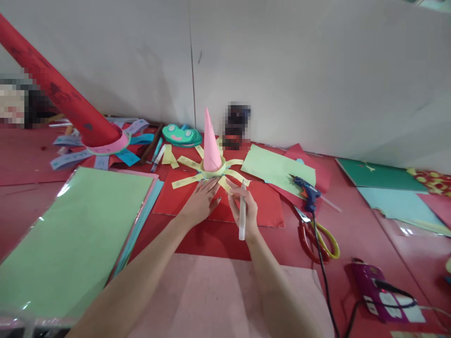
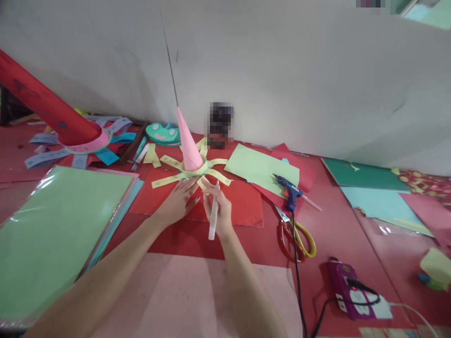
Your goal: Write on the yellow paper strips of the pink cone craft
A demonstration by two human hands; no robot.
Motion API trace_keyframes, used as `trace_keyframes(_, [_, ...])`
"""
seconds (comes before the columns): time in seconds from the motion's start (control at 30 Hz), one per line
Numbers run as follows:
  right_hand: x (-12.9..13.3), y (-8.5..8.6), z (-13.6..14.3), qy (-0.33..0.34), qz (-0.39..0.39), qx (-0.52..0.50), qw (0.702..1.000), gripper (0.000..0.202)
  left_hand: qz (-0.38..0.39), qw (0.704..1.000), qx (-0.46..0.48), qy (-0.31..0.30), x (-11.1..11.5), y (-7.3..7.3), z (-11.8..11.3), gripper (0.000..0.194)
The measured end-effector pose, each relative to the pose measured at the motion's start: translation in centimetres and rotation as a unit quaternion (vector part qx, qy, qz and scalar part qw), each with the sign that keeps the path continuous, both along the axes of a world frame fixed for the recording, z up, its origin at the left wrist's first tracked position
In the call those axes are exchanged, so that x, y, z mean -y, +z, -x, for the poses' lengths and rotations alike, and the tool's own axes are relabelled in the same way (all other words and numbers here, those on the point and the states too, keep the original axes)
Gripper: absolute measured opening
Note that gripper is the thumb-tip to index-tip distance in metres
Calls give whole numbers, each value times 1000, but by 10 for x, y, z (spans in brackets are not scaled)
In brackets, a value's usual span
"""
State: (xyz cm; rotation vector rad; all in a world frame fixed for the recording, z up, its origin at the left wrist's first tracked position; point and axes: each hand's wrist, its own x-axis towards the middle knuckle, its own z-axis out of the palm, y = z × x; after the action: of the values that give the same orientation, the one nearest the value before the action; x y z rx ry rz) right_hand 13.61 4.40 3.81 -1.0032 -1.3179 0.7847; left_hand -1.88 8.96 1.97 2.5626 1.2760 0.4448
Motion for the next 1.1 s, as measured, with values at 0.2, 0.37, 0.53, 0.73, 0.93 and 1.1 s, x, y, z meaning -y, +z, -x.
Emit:
trace_keyframes(0.2, [-5,-3,-6,-117,-49,8,992,8,1,997,56,52,-2,2,-1,49])
trace_keyframes(0.37, [-9,-9,-9,-169,-26,-8,985,7,-33,991,105,70,-2,3,1,50])
trace_keyframes(0.53, [-10,-6,-9,-176,-6,-2,984,5,-30,990,116,79,0,5,2,50])
trace_keyframes(0.73, [-13,-8,-10,-190,13,-24,981,6,-43,986,136,85,1,7,4,50])
trace_keyframes(0.93, [-17,-14,-13,-227,8,-25,974,13,-86,988,127,19,2,7,2,47])
trace_keyframes(1.1, [-21,-18,-22,-297,-21,-14,955,10,-85,992,75,-63,2,2,2,41])
